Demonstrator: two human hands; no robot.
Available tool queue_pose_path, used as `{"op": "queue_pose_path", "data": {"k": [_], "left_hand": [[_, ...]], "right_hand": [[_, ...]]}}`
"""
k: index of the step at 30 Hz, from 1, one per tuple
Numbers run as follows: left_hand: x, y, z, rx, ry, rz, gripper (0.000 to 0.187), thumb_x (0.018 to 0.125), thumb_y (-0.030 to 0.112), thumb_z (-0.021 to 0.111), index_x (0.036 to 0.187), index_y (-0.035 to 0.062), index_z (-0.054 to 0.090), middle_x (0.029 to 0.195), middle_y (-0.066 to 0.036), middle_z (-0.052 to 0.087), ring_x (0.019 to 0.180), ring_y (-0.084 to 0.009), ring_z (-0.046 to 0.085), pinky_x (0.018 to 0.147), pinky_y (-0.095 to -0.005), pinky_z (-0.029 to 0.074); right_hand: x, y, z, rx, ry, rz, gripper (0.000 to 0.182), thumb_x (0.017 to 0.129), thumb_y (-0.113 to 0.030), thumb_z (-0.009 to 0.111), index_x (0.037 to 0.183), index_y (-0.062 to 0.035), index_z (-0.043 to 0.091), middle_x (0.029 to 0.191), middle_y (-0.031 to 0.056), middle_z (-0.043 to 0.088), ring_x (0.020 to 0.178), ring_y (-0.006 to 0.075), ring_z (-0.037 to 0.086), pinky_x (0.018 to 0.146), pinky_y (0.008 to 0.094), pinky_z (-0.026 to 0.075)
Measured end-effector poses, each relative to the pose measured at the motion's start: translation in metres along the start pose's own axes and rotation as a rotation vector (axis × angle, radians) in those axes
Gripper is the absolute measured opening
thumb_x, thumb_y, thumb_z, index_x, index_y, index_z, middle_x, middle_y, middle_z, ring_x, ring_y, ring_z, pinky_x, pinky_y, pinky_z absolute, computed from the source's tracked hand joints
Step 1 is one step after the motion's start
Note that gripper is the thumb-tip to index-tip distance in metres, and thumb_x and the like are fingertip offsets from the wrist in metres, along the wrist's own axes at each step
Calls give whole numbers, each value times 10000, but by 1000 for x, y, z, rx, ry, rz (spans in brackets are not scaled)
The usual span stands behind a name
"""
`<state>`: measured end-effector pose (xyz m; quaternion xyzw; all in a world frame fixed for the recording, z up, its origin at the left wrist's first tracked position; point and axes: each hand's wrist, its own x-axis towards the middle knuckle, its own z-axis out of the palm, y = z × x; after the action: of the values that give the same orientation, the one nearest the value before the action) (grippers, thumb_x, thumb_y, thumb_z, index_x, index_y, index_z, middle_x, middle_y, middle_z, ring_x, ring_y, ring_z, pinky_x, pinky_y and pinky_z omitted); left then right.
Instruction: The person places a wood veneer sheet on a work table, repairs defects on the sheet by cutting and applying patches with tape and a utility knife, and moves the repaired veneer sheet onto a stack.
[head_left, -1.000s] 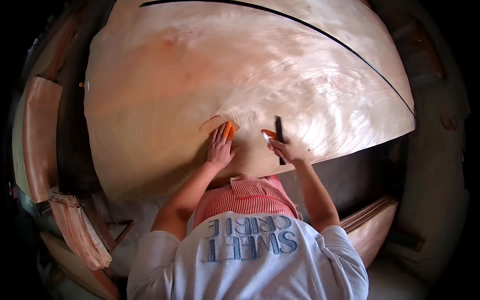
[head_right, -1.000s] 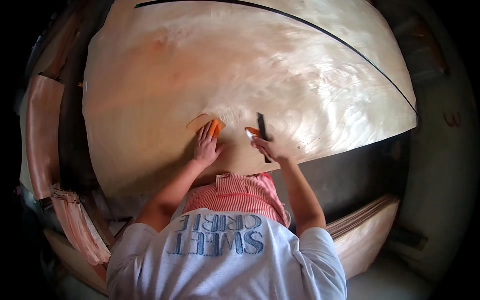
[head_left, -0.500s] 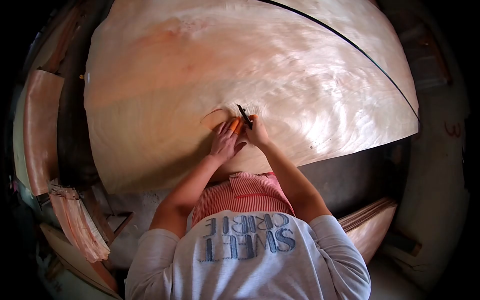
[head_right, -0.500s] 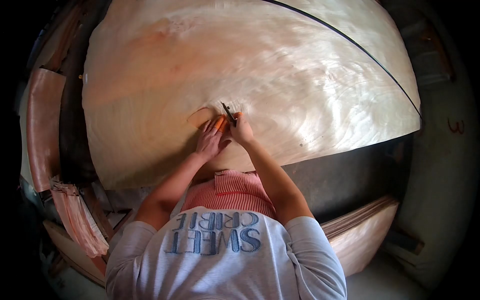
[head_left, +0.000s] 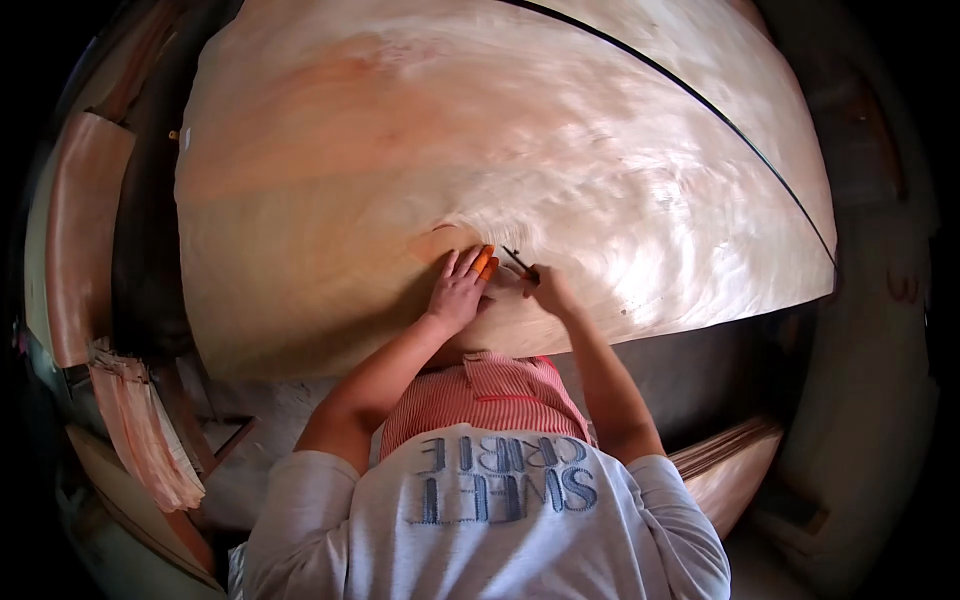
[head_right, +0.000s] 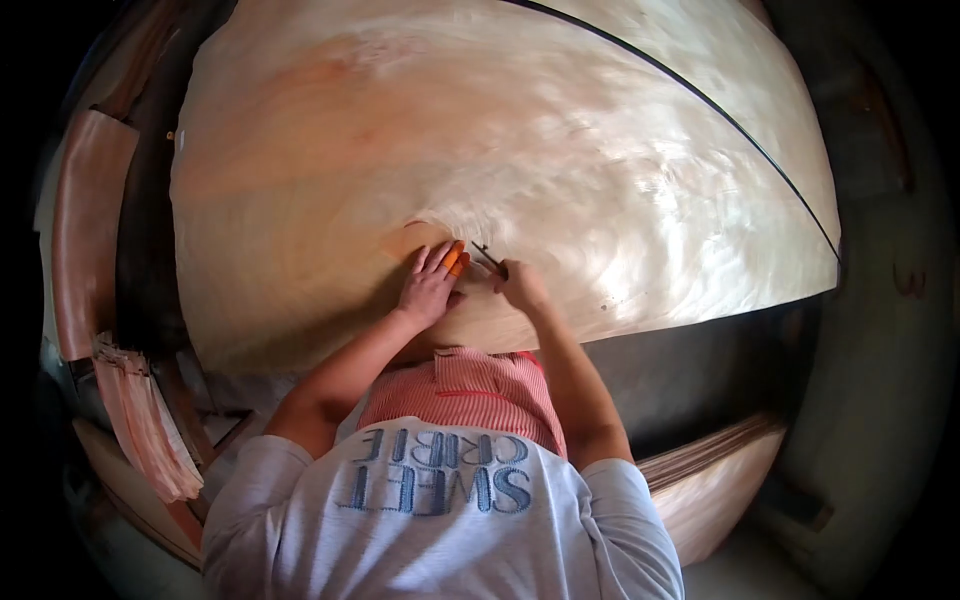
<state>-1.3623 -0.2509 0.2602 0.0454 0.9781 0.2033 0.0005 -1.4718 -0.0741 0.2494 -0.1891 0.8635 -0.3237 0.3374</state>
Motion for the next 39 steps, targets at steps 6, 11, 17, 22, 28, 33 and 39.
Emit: {"op": "queue_pose_path", "data": {"k": [6,11,17,22,28,33,39], "left_hand": [[-2,-4,7,-56,35,-6,635,705,337,611,1236,62,396,1338,-86,299,1256,-221,239,1027,-440,171],[-17,-25,6,-79,247,-171,636,722,338,596,1214,-13,395,1321,-179,277,1235,-296,257,1025,-412,197],[-31,-35,-6,-3,265,-200,597,735,335,576,1195,-9,416,1316,-174,292,1236,-288,259,1024,-410,197],[-33,-36,-4,1,292,-220,548,759,315,547,1172,-28,434,1281,-184,347,1210,-306,304,1014,-405,212],[-24,-43,0,57,373,-302,295,735,224,544,905,-14,584,1178,-175,450,1117,-286,395,897,-411,316],[-12,-52,-2,167,313,-299,254,689,121,533,892,-6,619,1118,-128,494,1048,-244,424,779,-379,357],[-2,-49,-8,360,237,-290,458,734,87,467,1175,-31,425,1151,-110,467,891,-197,447,735,-332,356]], "right_hand": [[0,-14,-75,-133,-232,77,192,764,-253,581,761,-63,611,594,18,590,510,101,493,481,257,378],[-5,-30,-44,235,-86,109,226,779,-288,598,867,-82,623,594,-46,536,432,16,362,379,179,276],[44,-59,32,452,-38,24,221,775,-202,627,880,-7,616,604,-26,512,511,50,429,453,205,329],[69,-80,60,479,-27,60,203,760,-193,641,807,1,601,580,-9,514,472,57,443,413,210,339],[80,-76,66,338,-21,45,234,733,-218,655,789,3,603,601,29,556,522,80,508,461,238,399],[64,-101,54,297,-23,75,212,738,-180,650,818,11,602,642,32,575,545,88,527,473,245,415],[74,-122,29,-398,-57,-44,182,747,-259,575,728,-78,589,699,59,622,671,236,595,593,350,453]]}}
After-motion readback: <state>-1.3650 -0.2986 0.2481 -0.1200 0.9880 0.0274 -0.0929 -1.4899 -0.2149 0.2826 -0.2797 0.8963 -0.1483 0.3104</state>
